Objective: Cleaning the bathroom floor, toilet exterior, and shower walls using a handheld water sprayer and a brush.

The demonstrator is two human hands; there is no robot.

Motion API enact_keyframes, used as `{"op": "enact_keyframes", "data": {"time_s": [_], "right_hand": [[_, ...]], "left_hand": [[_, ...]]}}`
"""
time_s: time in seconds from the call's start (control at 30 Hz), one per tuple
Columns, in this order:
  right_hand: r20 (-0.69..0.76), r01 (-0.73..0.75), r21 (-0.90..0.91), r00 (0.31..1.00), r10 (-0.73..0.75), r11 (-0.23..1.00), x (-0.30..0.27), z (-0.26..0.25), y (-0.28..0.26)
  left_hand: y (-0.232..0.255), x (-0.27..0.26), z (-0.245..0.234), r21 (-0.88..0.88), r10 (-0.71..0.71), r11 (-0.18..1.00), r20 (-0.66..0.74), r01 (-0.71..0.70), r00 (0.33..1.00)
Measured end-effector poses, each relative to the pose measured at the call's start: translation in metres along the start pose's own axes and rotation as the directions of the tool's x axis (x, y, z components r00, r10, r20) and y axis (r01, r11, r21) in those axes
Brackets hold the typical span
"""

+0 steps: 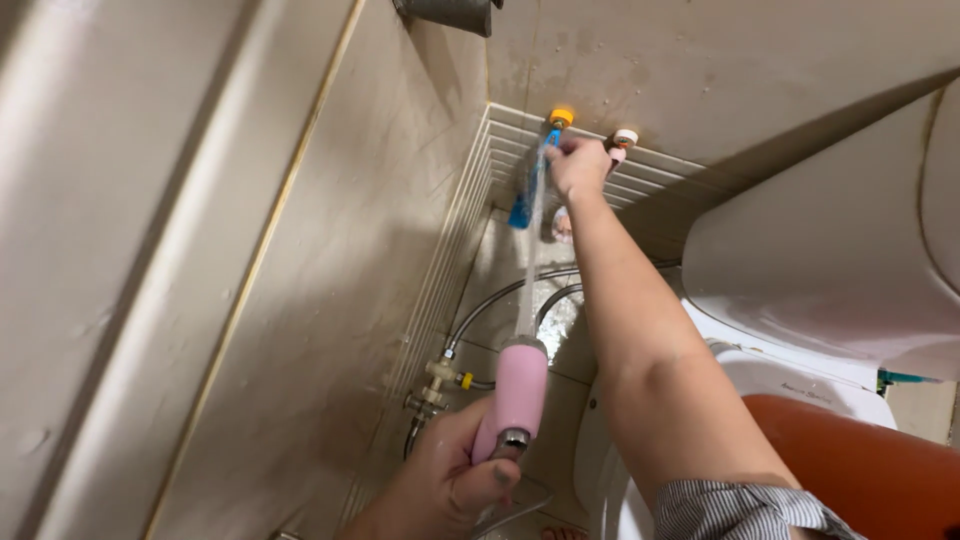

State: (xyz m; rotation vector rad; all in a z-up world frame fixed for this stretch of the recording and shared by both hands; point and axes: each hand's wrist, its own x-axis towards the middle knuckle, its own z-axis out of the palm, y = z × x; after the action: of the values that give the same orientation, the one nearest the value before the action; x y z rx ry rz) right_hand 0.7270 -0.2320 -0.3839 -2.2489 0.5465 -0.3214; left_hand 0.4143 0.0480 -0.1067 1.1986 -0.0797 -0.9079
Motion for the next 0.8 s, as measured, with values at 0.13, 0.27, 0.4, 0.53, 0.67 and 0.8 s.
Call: {"op": "enact_keyframes", "data": {"time_s": [0.13, 0.27, 0.4, 0.53, 0.67, 0.8], "right_hand": [[-0.089, -0.153, 0.132, 0.982, 0.165, 0.979, -0.044, -0.003, -0.008], [0.453, -0.479, 0.877, 0.846, 0.28, 0.028, -0.107, -0.012, -0.022], [0.607, -0.499, 0.769, 0.767, 0.208, -0.4, -0.178, -0.05, -0.044], [0.545, -0.576, 0.682, 0.811, -0.213, -0.45, -0.26, -0.096, -0.037], [0.705, -0.66, 0.705, 0.692, 0.153, -0.259, -0.359, -0.249, -0.116], [0.696, -0.68, 0.656, 0.713, 0.085, 0.329, -0.496, -0.34, -0.109]], "left_hand": [[0.004, 0.005, 0.002, 0.038, -0.004, 0.999, -0.012, 0.004, 1.0], [-0.016, 0.012, -0.005, 0.18, -0.001, 0.984, -0.032, 0.007, 1.0], [-0.04, 0.016, 0.003, 0.208, 0.013, 0.978, -0.059, -0.001, 0.998], [-0.074, -0.007, 0.053, 0.216, 0.025, 0.976, -0.102, -0.003, 0.994], [-0.117, -0.044, 0.104, 0.207, 0.056, 0.978, -0.272, 0.002, 0.961], [-0.166, -0.102, 0.172, 0.284, 0.1, 0.958, -0.484, 0.048, 0.869]]}}
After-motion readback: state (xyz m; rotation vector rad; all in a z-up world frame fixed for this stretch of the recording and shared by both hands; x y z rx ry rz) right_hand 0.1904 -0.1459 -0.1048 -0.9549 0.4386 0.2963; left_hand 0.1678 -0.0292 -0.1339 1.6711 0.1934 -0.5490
